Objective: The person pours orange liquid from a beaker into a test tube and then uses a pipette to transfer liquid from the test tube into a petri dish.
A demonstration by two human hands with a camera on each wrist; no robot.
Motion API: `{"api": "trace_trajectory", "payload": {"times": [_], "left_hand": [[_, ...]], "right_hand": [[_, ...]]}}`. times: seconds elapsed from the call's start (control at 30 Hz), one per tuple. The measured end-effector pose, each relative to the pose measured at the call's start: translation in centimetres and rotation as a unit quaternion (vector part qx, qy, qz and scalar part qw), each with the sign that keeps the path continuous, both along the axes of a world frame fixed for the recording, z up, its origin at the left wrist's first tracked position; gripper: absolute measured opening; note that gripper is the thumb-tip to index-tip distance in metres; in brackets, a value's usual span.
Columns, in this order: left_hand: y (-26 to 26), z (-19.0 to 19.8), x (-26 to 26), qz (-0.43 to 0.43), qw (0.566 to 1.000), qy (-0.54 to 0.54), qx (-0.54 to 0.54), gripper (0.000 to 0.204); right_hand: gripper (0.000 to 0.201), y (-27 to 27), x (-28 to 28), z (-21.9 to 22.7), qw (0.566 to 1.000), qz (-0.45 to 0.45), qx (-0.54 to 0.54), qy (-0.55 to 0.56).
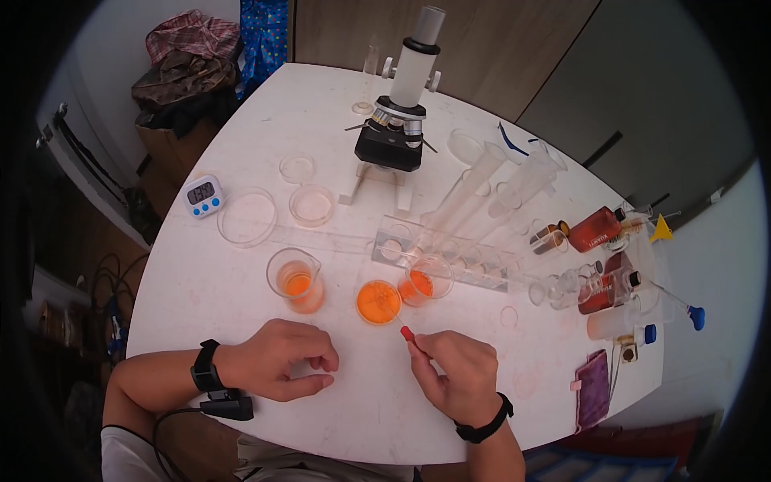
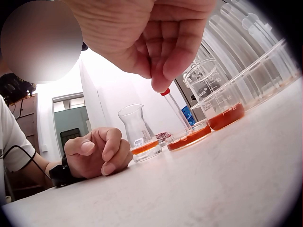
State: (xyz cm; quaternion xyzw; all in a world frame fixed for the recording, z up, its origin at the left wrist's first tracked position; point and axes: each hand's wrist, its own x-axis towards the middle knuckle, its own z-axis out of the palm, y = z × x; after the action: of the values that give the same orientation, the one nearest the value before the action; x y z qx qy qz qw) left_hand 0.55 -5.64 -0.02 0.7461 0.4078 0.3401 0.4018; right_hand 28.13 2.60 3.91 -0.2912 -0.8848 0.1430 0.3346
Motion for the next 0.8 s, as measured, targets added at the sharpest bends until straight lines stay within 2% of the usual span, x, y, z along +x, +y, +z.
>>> {"api": "trace_trajectory", "payload": {"times": [0.43,0.8], "left_hand": [[-0.01,0.07,0.03,0.001,1.0,-0.003,0.002,0.01],[0.03,0.0,-0.03,-0.001,1.0,0.003,0.002,0.01]], "right_hand": [[0.02,-0.1,-0.12,0.14,1.0,0.001,-0.022,0.016],[0.024,-0.16,0.37,-0.15,0.994,-0.022,0.032,0.098]]}}
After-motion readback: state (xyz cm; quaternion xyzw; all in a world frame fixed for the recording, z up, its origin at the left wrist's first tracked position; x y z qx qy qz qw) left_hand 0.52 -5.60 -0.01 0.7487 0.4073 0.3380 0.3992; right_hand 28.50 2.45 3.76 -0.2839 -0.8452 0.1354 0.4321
